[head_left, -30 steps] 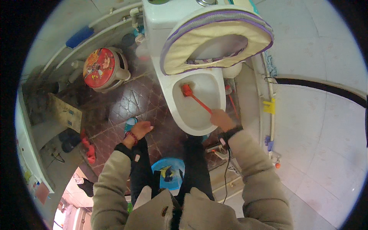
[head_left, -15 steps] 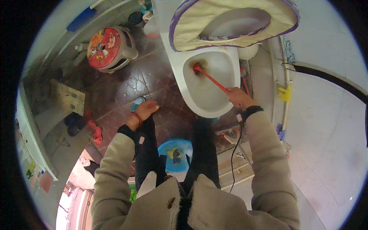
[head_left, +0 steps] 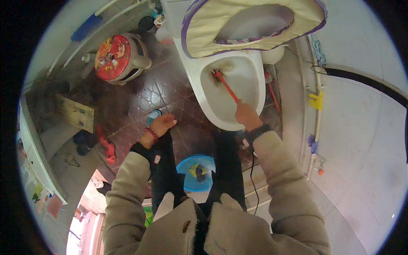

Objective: The person washes a cloth in a blue basin, scrubs the toilet bowl with a red brush, and rinses the cloth again. The person handles the basin, cloth, and brush throughout the sequence.

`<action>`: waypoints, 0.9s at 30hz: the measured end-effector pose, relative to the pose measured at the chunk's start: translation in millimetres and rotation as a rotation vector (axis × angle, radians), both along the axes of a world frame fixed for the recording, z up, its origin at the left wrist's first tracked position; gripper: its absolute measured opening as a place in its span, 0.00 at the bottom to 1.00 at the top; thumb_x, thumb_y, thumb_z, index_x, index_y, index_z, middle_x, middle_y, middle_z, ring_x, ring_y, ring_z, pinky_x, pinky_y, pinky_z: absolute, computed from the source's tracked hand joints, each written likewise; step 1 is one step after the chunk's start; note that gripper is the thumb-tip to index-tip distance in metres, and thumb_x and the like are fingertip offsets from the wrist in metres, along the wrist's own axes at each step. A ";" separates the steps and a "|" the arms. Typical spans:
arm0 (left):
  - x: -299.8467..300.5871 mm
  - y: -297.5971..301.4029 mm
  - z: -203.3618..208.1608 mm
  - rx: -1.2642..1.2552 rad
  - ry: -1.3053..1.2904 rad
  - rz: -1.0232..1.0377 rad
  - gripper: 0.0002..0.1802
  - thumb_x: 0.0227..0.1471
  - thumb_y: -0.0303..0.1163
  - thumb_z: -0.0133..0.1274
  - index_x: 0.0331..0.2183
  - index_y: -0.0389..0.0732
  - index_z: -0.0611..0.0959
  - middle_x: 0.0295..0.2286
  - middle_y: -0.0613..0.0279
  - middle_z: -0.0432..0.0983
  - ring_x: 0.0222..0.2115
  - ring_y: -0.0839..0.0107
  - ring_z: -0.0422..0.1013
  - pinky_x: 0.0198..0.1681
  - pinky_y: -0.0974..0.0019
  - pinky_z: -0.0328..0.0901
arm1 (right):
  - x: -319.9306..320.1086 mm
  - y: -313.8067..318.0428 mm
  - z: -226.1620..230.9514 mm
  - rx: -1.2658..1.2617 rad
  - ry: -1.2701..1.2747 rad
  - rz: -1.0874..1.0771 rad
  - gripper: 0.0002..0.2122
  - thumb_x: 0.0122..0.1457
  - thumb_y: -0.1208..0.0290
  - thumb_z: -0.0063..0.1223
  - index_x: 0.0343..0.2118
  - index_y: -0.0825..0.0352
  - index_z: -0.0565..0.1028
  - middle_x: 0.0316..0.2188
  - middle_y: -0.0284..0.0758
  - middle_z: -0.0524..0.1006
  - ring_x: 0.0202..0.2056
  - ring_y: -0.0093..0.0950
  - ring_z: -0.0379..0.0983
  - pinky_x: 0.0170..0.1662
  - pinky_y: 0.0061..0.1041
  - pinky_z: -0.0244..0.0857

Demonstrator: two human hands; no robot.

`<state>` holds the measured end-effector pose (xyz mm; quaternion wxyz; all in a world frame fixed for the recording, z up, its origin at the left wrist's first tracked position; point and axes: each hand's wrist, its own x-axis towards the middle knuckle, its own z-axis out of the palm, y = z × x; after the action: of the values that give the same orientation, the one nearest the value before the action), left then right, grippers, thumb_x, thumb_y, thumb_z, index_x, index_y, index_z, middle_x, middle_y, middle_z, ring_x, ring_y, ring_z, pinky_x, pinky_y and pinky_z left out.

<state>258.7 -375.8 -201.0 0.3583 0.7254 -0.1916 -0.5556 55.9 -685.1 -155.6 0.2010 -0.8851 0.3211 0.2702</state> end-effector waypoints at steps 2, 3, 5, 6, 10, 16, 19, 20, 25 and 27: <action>-2.6 0.5 -1.2 0.045 0.009 -0.024 0.23 0.50 0.43 0.54 0.42 0.35 0.77 0.39 0.55 0.75 0.42 0.67 0.71 0.45 0.67 0.63 | -21.1 2.4 6.3 0.031 0.006 0.036 0.16 0.57 0.72 0.32 0.46 0.72 0.66 0.26 0.49 0.75 0.29 0.47 0.73 0.31 0.43 0.67; -2.2 1.0 -3.0 0.047 0.018 -0.016 0.23 0.50 0.43 0.54 0.42 0.35 0.77 0.39 0.55 0.75 0.42 0.68 0.71 0.45 0.68 0.63 | -36.4 0.0 16.7 0.034 0.004 0.050 0.16 0.57 0.72 0.32 0.47 0.72 0.65 0.26 0.49 0.75 0.30 0.47 0.73 0.31 0.43 0.68; 1.3 3.6 -6.6 -0.001 0.015 -0.039 0.23 0.50 0.42 0.55 0.42 0.34 0.76 0.39 0.54 0.75 0.42 0.69 0.70 0.46 0.68 0.63 | -56.8 -8.9 37.1 0.025 0.124 0.023 0.16 0.57 0.72 0.34 0.46 0.74 0.65 0.26 0.49 0.75 0.28 0.46 0.73 0.30 0.42 0.68; 3.0 5.3 -7.8 0.067 0.048 -0.034 0.23 0.50 0.41 0.55 0.42 0.33 0.76 0.39 0.54 0.75 0.42 0.69 0.70 0.46 0.68 0.63 | -57.3 -11.0 40.8 0.008 0.239 -0.001 0.16 0.57 0.72 0.34 0.46 0.75 0.65 0.26 0.49 0.75 0.28 0.45 0.74 0.30 0.42 0.68; 6.0 9.8 -7.4 0.001 0.036 -0.031 0.23 0.50 0.42 0.54 0.42 0.33 0.76 0.39 0.54 0.75 0.42 0.66 0.71 0.46 0.67 0.63 | -21.3 -4.8 17.8 -0.061 0.053 0.051 0.16 0.57 0.72 0.35 0.46 0.74 0.67 0.26 0.48 0.76 0.26 0.43 0.74 0.29 0.41 0.68; 1.8 3.8 -3.6 0.072 0.016 -0.041 0.23 0.49 0.41 0.55 0.42 0.34 0.76 0.39 0.55 0.75 0.42 0.66 0.71 0.45 0.68 0.64 | -52.1 -2.3 8.9 0.018 -0.016 -0.092 0.16 0.57 0.70 0.36 0.47 0.69 0.67 0.31 0.49 0.75 0.33 0.47 0.73 0.36 0.44 0.67; 7.3 1.4 -1.3 -0.027 -0.016 -0.057 0.23 0.48 0.39 0.56 0.43 0.35 0.76 0.39 0.55 0.75 0.41 0.67 0.71 0.45 0.68 0.64 | -68.2 -19.9 17.3 0.098 0.256 -0.115 0.15 0.56 0.71 0.37 0.46 0.69 0.67 0.33 0.51 0.74 0.37 0.49 0.71 0.40 0.45 0.65; 9.4 1.7 0.5 -0.036 -0.023 -0.063 0.23 0.48 0.39 0.56 0.43 0.35 0.76 0.39 0.55 0.75 0.41 0.67 0.71 0.45 0.68 0.64 | -65.2 -24.5 15.9 0.128 0.204 -0.105 0.16 0.54 0.73 0.37 0.46 0.67 0.67 0.33 0.52 0.74 0.37 0.49 0.71 0.40 0.44 0.66; 10.5 0.4 1.1 0.069 -0.030 -0.088 0.22 0.48 0.39 0.57 0.43 0.35 0.76 0.38 0.56 0.76 0.41 0.67 0.71 0.45 0.67 0.64 | -17.5 -11.4 -21.3 0.158 0.021 -0.122 0.15 0.54 0.73 0.38 0.45 0.69 0.67 0.33 0.51 0.74 0.37 0.49 0.71 0.41 0.44 0.65; 3.8 0.5 -3.5 0.026 -0.023 -0.087 0.22 0.48 0.38 0.56 0.43 0.35 0.76 0.39 0.56 0.75 0.41 0.67 0.71 0.45 0.68 0.64 | -24.5 -1.7 -21.1 0.150 0.035 -0.214 0.14 0.54 0.72 0.38 0.43 0.70 0.68 0.32 0.51 0.74 0.37 0.50 0.71 0.40 0.44 0.65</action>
<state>262.6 -375.4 -204.5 0.3220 0.7276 -0.2197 -0.5645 31.4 -686.8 -176.7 0.2888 -0.8233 0.3961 0.2861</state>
